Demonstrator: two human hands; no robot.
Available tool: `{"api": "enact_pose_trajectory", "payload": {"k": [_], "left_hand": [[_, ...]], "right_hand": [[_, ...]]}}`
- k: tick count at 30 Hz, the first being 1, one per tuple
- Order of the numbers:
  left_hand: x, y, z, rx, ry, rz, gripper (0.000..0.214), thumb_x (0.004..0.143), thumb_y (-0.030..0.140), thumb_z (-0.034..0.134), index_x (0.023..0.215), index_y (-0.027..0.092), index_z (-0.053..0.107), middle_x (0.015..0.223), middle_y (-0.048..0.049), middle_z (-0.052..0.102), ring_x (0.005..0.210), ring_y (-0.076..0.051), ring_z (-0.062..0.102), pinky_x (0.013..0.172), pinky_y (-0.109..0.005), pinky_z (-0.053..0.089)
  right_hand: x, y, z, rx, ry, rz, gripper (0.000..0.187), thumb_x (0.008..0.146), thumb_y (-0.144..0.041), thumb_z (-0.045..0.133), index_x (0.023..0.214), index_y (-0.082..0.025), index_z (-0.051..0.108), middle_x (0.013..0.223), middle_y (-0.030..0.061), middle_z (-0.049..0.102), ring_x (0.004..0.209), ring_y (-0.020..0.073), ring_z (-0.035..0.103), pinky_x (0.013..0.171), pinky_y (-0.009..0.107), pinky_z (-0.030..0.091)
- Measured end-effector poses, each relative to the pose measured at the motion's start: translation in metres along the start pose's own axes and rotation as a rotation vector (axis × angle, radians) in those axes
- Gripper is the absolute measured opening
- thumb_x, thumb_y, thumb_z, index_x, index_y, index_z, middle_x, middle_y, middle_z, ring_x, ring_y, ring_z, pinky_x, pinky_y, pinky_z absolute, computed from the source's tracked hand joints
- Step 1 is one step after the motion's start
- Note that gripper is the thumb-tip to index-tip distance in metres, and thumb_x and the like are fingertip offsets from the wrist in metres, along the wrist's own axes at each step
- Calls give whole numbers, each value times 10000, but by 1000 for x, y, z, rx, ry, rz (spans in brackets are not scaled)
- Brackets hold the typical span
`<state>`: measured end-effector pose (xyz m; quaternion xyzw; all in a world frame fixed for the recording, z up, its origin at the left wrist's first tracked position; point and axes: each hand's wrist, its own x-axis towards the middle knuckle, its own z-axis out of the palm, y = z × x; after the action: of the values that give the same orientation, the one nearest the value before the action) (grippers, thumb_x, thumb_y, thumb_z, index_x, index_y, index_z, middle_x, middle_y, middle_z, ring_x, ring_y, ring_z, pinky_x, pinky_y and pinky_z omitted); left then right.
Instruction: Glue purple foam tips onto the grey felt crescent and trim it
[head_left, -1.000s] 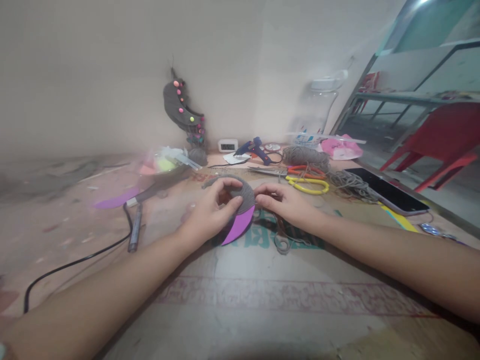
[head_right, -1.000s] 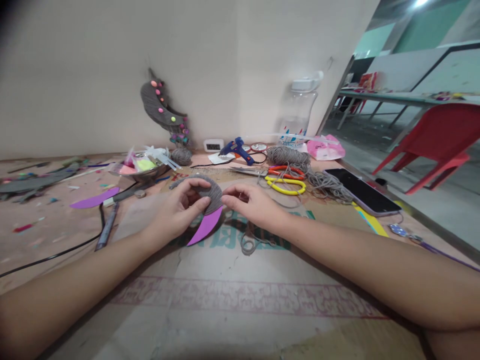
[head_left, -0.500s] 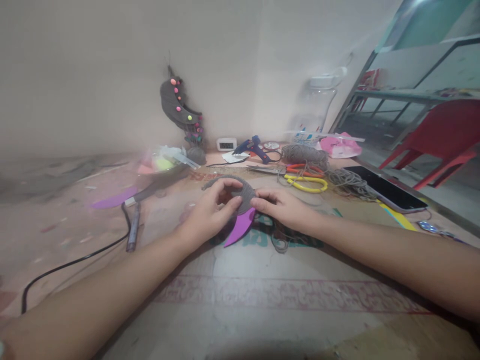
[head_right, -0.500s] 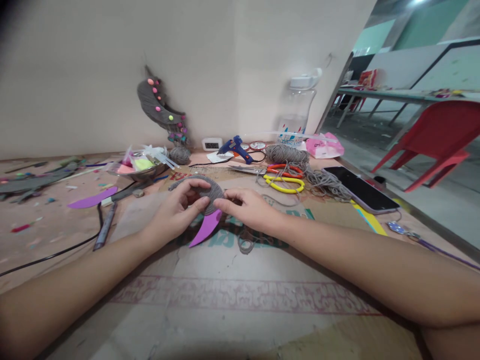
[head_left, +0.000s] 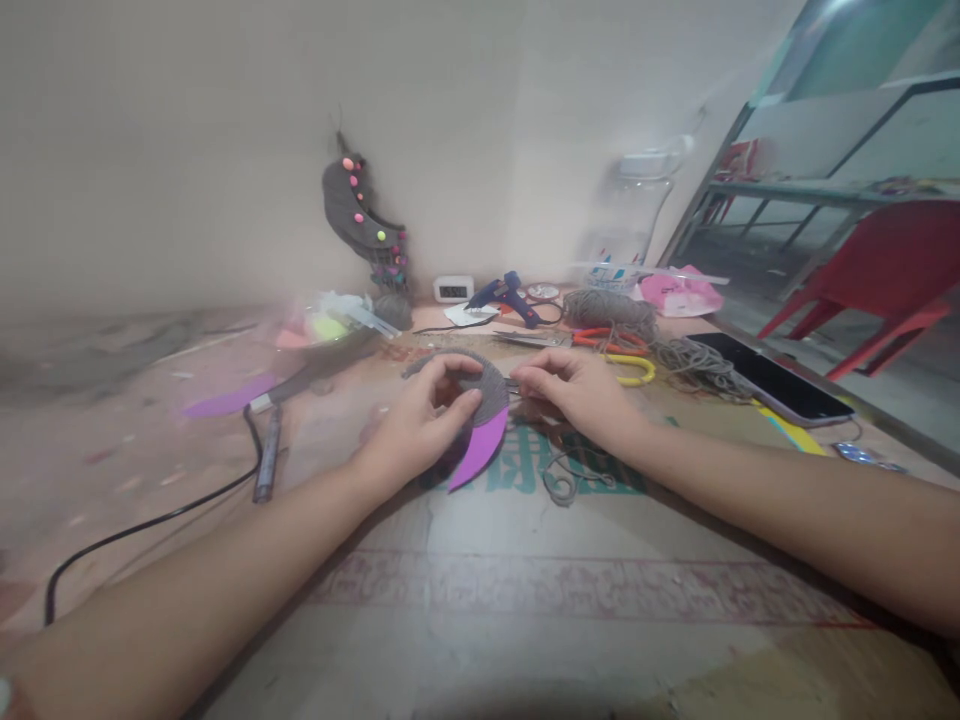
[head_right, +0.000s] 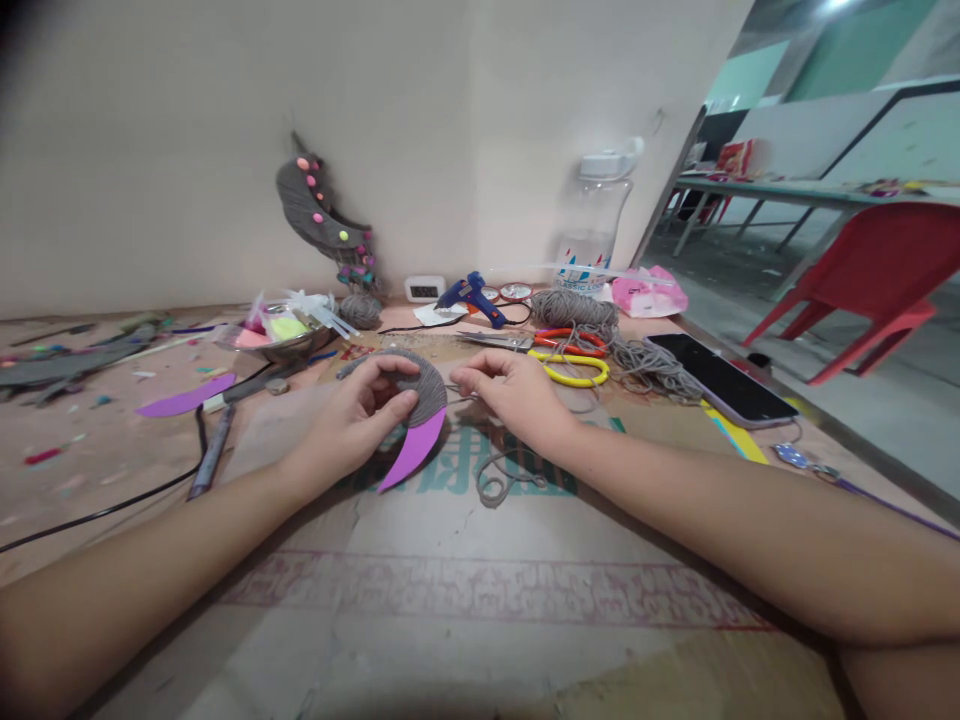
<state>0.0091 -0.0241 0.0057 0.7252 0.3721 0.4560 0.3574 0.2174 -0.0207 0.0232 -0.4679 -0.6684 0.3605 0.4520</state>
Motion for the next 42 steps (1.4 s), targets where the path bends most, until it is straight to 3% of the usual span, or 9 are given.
{"api": "enact_pose_trajectory", "payload": {"k": [3,8,13,17,22,31,39,42], "left_hand": [[1,0,0,-6,-2,5,254,867,300,591,1097,199,556,1017,-60,631,821,-155,590,734,-286,469],[0,-1,0,-8,-28,27,230,885,294,569,1095,201,560,1056,-71,633,875,-168,602,776,-304,480],[-2,0,0,34,-73,59,206,920,292,512,1105,215,558,1062,-62,625,938,-173,599,814,-316,476],[-2,4,-1,71,-53,33,135,898,332,549,956,211,552,866,-15,614,768,-145,582,676,-279,452],[2,13,-2,235,-77,-23,272,862,428,577,733,188,563,718,0,598,680,-141,546,634,-274,423],[3,18,-3,400,-166,-9,268,856,396,558,707,176,596,737,12,594,721,-141,549,664,-255,405],[2,16,-5,320,-169,13,389,937,415,426,653,176,542,689,7,534,699,-139,519,649,-257,385],[2,15,-6,296,-143,-5,369,928,417,459,662,179,550,681,10,537,691,-139,517,650,-255,388]], "right_hand": [[0,-1,0,-35,-20,-43,286,835,-419,596,725,-158,638,667,7,603,573,111,508,506,229,393],[0,-1,1,-73,-101,-100,330,919,-399,465,922,-170,702,791,28,654,684,132,582,563,231,427],[-2,-5,3,-105,-217,-115,313,879,-407,524,730,-159,642,688,5,605,617,115,526,556,232,398],[-3,-5,3,-86,-211,-71,300,859,-413,549,696,-166,599,593,-32,508,541,93,447,516,226,362],[-3,-4,2,-11,-118,-50,317,858,-454,547,721,-171,589,581,-42,479,510,86,410,482,223,333],[-4,-6,4,-61,-185,-71,311,877,-414,537,703,-162,590,571,-48,472,515,85,414,513,227,342],[-2,-4,4,-52,-183,-102,310,876,-415,536,708,-160,591,612,-38,493,523,80,407,497,222,327],[-3,-3,4,-51,-185,-102,303,877,-407,539,713,-160,599,597,-42,487,523,81,409,499,221,329]]}}
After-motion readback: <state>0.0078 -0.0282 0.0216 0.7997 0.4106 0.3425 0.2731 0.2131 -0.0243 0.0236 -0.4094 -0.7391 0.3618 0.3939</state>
